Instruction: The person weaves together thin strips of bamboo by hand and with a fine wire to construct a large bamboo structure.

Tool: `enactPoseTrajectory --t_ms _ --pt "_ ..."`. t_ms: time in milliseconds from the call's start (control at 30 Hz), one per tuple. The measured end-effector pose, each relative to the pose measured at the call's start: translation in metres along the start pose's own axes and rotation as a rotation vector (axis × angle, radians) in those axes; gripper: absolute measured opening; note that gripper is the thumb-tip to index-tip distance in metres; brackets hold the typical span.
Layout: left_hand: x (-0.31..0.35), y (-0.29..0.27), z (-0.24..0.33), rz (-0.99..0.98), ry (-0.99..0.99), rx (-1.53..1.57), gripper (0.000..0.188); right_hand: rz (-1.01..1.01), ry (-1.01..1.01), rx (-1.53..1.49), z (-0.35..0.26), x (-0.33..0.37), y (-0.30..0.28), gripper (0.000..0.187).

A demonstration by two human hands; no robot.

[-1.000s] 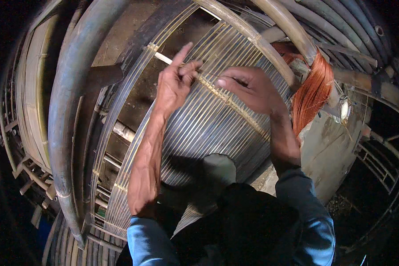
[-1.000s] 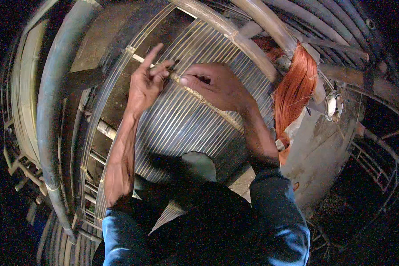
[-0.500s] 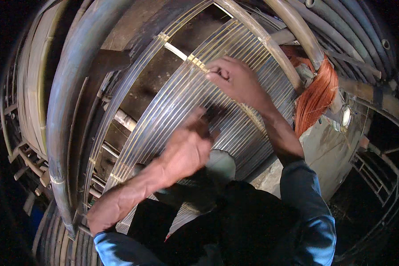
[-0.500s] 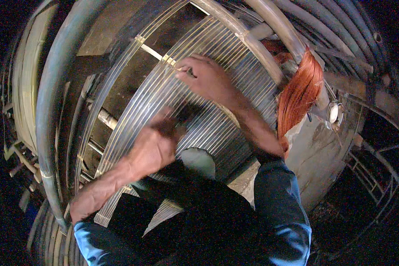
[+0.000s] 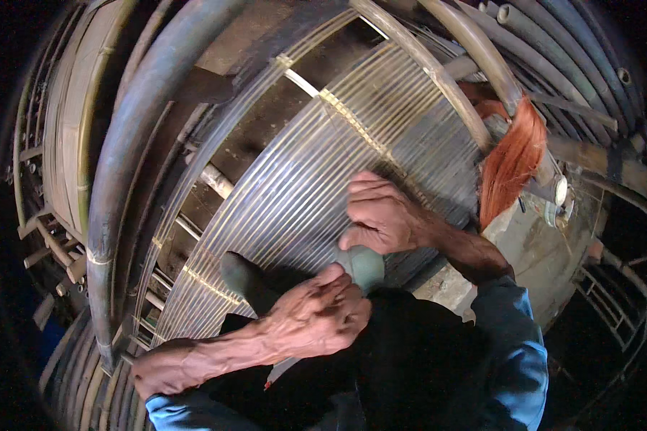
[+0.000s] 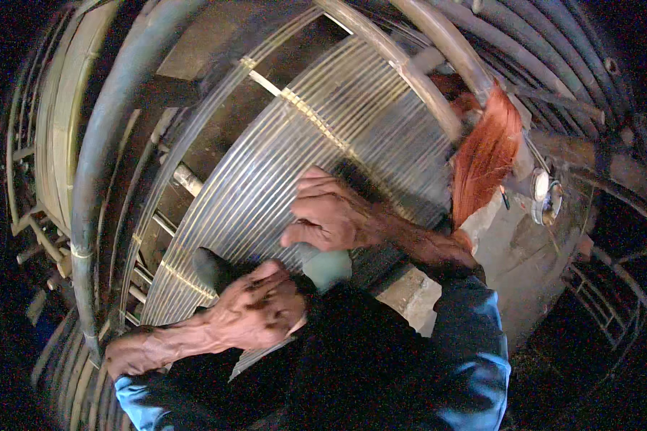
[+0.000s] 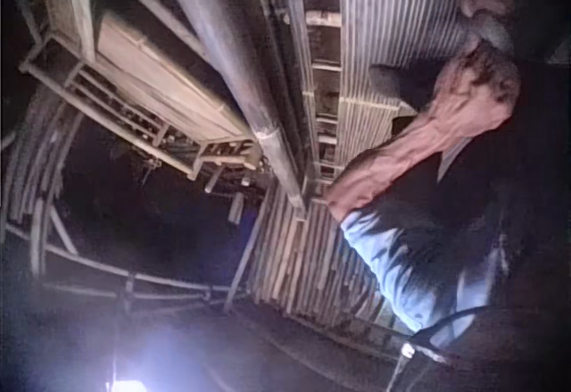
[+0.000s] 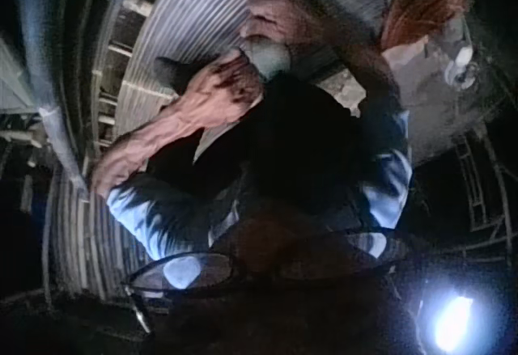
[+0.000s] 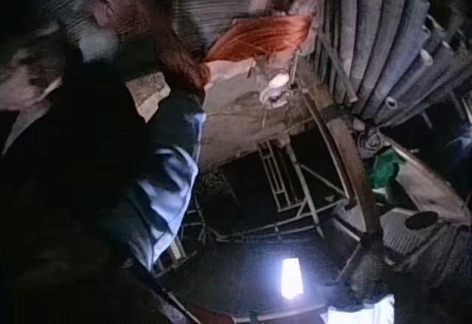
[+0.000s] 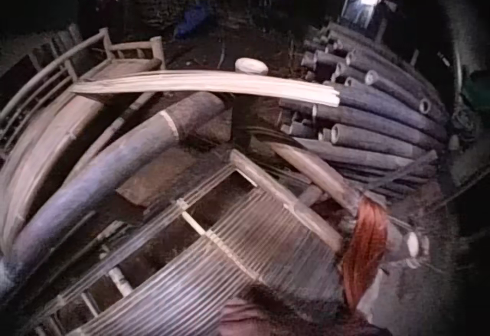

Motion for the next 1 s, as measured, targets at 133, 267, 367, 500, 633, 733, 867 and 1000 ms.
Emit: enactPoseTrajectory --t_ms 133,267,367,500,633,733,867,1000 --pt "0.025 0.007 -0.006 -0.097 -0.074 -0.174 0.016 -0.211 0.197 0.141 0.016 0.000 0.013 0.043" --pt "0.111 0.028 0.002 -0.482 -0.062 -0.586 0.037 -0.600 0.250 0.353 0.049 0.035 0.047 0.029" --pt "0.182 0.004 0.003 -0.599 -0.505 -0.258 0.029 -0.618 0.071 0.372 0.046 -0.021 0.084 0.024" --pt "0.234 -0.031 0.021 -0.500 -0.815 -0.406 0.024 -0.393 0.075 0.116 0.063 -0.143 0.149 0.026" --pt "0.289 -0.036 -0.004 -0.193 -1.279 -0.254 0.017 -0.337 -0.011 0.172 0.099 -0.186 0.215 0.033" --pt "0.326 -0.006 -0.030 -0.112 -1.534 -0.179 0.022 -0.477 0.279 0.229 0.125 -0.183 0.256 0.044" --pt "0.335 0.058 -0.093 0.199 -1.615 -0.228 0.045 -0.413 0.162 0.348 0.139 -0.168 0.257 0.048" --pt "0.328 0.100 -0.120 0.508 -1.578 -0.137 0.030 -0.426 0.238 0.451 0.134 -0.164 0.263 0.044"
Point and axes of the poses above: each hand's wrist, its own x-axis away from the middle knuckle, its own y-axis out of the palm, z = x × y, the point moved 7 cm from there along -x, towards the middle knuckle, and after that the axes turned 14 degrees about -x, right-handed, at the moved point
